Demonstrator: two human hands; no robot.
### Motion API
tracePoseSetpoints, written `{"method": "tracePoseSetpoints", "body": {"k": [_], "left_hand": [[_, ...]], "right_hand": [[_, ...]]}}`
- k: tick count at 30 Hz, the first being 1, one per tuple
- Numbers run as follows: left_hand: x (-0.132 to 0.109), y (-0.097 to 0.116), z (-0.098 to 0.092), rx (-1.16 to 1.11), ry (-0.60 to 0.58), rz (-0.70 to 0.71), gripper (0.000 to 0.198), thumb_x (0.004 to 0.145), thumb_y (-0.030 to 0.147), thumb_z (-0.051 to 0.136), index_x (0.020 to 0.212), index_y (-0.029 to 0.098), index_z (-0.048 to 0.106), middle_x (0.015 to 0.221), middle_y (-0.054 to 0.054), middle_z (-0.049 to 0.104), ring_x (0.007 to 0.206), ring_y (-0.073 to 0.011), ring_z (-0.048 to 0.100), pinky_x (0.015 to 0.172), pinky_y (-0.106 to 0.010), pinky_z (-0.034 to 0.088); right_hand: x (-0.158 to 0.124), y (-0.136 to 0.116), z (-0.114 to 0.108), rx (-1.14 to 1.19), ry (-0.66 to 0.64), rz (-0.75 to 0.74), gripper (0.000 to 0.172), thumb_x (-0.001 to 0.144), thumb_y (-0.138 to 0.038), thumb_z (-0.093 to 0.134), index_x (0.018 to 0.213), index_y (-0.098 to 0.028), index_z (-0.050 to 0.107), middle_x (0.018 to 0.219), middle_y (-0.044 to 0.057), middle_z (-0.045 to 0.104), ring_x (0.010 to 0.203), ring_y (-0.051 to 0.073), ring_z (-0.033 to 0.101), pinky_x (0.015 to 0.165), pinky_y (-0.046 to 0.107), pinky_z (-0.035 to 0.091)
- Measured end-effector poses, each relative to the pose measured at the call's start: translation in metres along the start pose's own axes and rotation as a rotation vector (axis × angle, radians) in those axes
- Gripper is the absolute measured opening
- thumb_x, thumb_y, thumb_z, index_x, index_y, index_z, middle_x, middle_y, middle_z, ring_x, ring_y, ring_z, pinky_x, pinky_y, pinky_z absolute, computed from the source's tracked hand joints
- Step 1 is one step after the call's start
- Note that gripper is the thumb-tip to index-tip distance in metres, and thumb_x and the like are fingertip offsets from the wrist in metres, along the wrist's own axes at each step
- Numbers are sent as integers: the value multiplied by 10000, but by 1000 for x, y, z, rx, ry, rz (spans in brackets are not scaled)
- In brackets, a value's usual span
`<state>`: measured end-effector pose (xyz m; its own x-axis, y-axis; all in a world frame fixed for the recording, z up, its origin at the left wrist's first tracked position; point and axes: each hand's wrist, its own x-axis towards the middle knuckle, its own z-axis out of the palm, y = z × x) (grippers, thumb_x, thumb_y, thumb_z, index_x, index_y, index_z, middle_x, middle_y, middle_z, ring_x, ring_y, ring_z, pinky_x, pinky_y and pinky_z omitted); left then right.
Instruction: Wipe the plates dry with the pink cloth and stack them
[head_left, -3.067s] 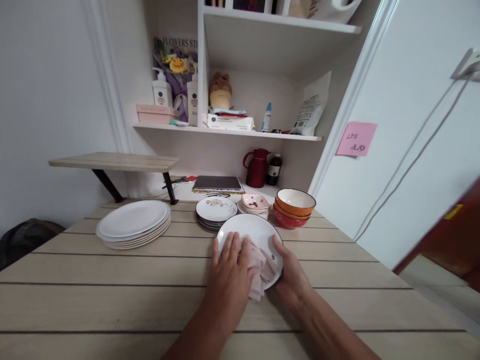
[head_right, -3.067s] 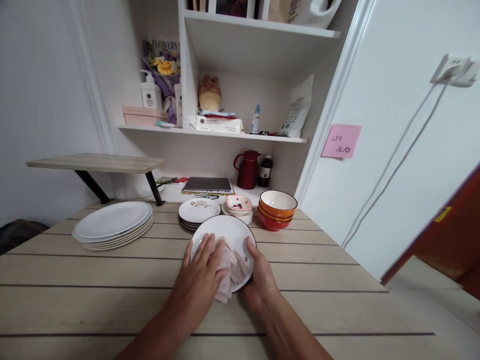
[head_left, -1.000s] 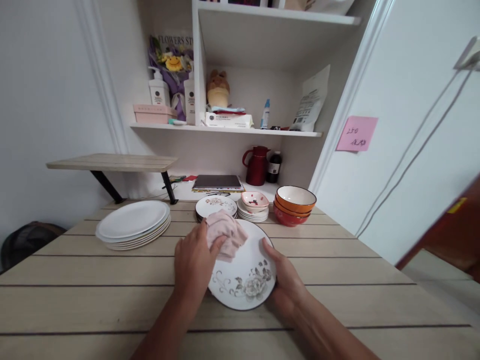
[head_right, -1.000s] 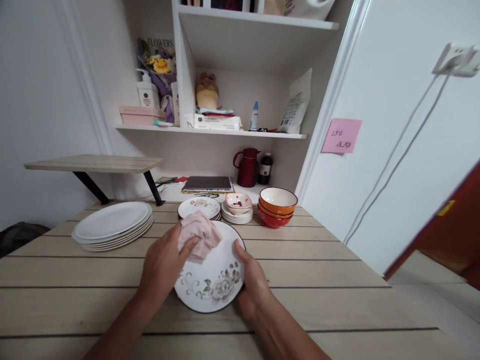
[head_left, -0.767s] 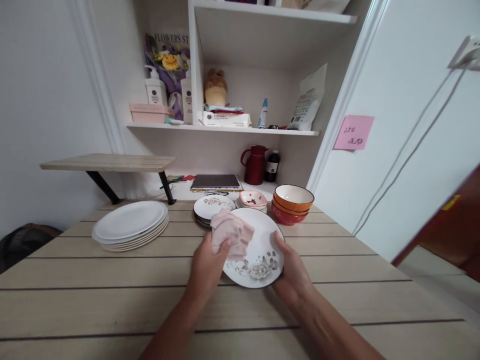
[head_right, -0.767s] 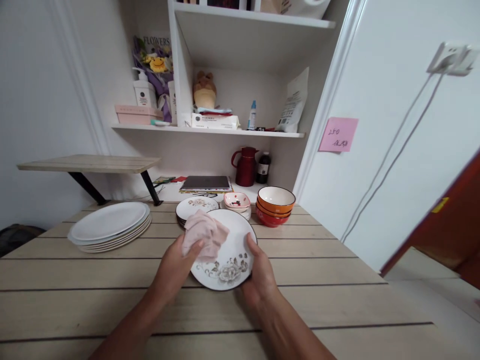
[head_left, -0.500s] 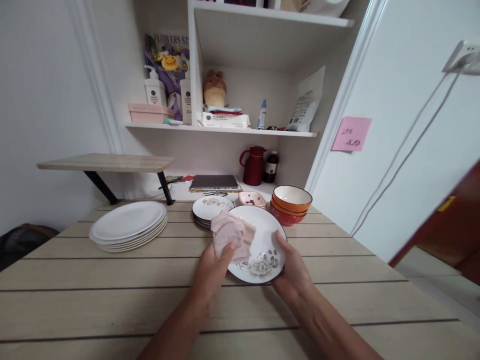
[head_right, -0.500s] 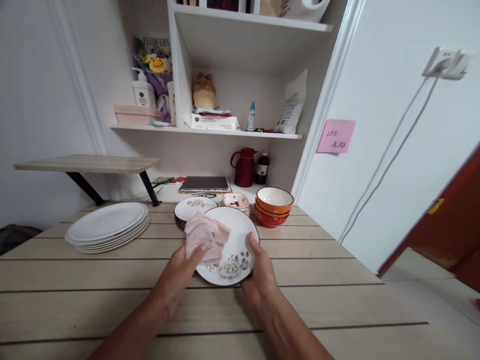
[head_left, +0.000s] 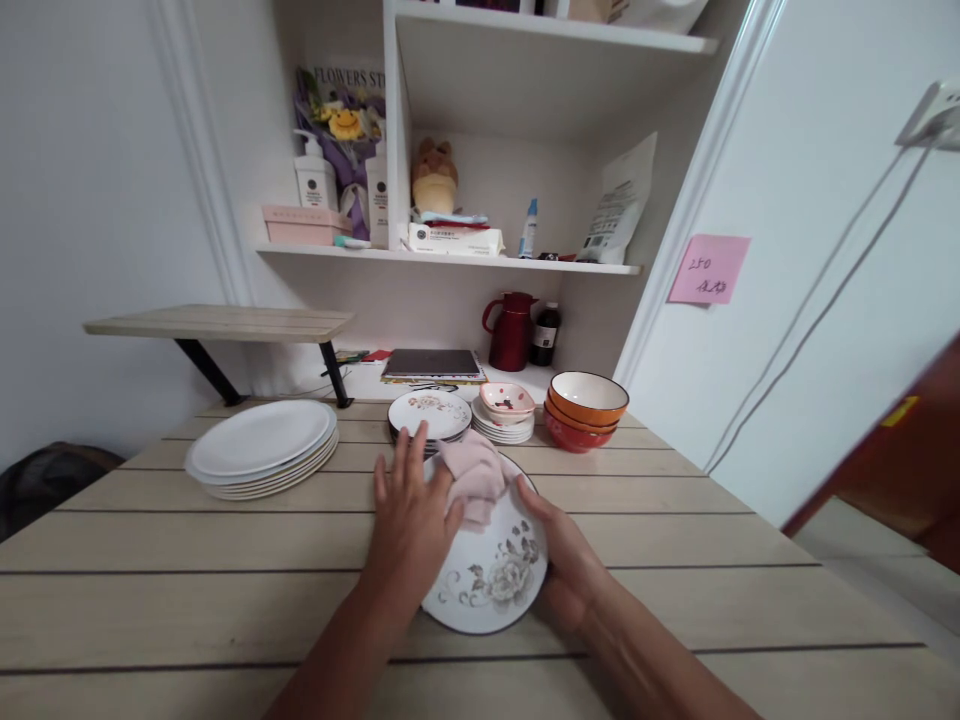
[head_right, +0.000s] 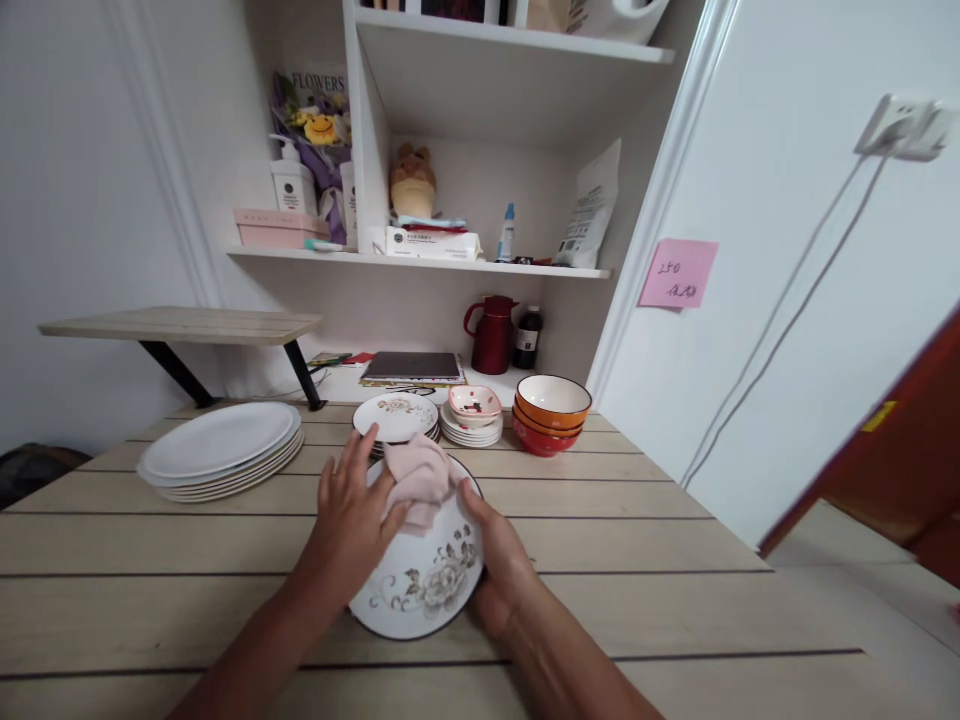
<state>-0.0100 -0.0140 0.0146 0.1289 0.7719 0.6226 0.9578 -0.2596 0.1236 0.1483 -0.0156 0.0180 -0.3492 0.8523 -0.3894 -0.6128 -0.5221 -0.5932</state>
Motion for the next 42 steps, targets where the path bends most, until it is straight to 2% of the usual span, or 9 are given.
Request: {"method": "tracePoseSetpoints", "body": {"k": [5, 8, 11, 16, 18, 24, 31, 36, 42], "left_hand": [[-11, 20, 4, -30, -107, 223, 513, 851, 402, 585, 1319, 207, 509, 1541, -92, 343, 1444, -312, 223, 1143, -605, 221], [-12, 22, 7, -82, -117, 179, 917, 709, 501, 728, 1454, 160, 317, 1534, -158, 336, 1429, -339, 257, 1131, -575, 279], [-8, 24, 2, -84, 22, 88, 1140, 639, 479, 795, 1501, 115, 142, 1527, -217, 316, 1424, -364, 257, 1117, -600, 285], [-4, 33, -9, -97, 174, 274, 637, 882, 198, 549, 1461, 227, 284, 1543, -124, 327, 1454, -270, 209, 1162, -530, 256], [-5, 32, -2, -150, 94, 333, 566, 892, 142, 481, 1434, 214, 336, 1532, -103, 356, 1449, -246, 227, 1165, -494, 280], [-9, 19, 22, -247, -90, 151, 643, 893, 237, 502, 1469, 89, 257, 1542, -201, 291, 1434, -291, 255, 1142, -520, 312], [-4, 30, 0, -252, -315, 514, 569, 898, 408, 544, 1411, 199, 415, 1470, -78, 460, 1385, -230, 373, 1157, -466, 305], [0, 18, -1, -62, -112, 391, 472, 923, 411, 498, 1364, 242, 484, 1448, -62, 488, 1364, -264, 406, 1126, -544, 309], [3, 3, 2, 135, 53, 155, 542, 935, 365, 464, 1409, 107, 414, 1497, -148, 394, 1400, -276, 342, 1148, -527, 276]], "right_hand": [[7, 2, -1, -6, 5, -7, 472, 847, -379, 574, 1218, -89, 610, 958, 137, 759, 888, 261, 718, 934, 418, 488], [5, -2, 0, 35, -40, -25, 506, 884, -431, 528, 1262, -99, 580, 1023, 137, 747, 954, 257, 703, 952, 414, 476], [3, -5, 0, 64, -80, -14, 534, 890, -451, 526, 1292, -100, 557, 1071, 144, 734, 987, 257, 693, 963, 413, 467], [0, -5, 0, 107, -93, 16, 529, 897, -456, 523, 1289, -101, 556, 1072, 136, 734, 986, 245, 694, 965, 392, 467], [0, -2, 1, 110, -89, 19, 517, 897, -451, 528, 1281, -106, 562, 1058, 128, 738, 986, 237, 693, 964, 379, 467], [5, 5, 1, 42, -41, 27, 506, 875, -470, 558, 1222, -105, 608, 984, 122, 754, 908, 247, 710, 929, 393, 490], [3, -20, -5, 102, -12, 31, 548, 878, -516, 530, 1145, -46, 625, 920, 162, 753, 889, 263, 715, 889, 390, 520], [0, -43, -13, 148, 63, -247, 483, 916, -419, 503, 1250, -74, 562, 974, 140, 755, 913, 253, 712, 915, 405, 510], [0, -16, -5, 66, -33, -78, 553, 882, -453, 543, 1257, -48, 574, 1008, 171, 744, 973, 266, 697, 961, 403, 475]]}}
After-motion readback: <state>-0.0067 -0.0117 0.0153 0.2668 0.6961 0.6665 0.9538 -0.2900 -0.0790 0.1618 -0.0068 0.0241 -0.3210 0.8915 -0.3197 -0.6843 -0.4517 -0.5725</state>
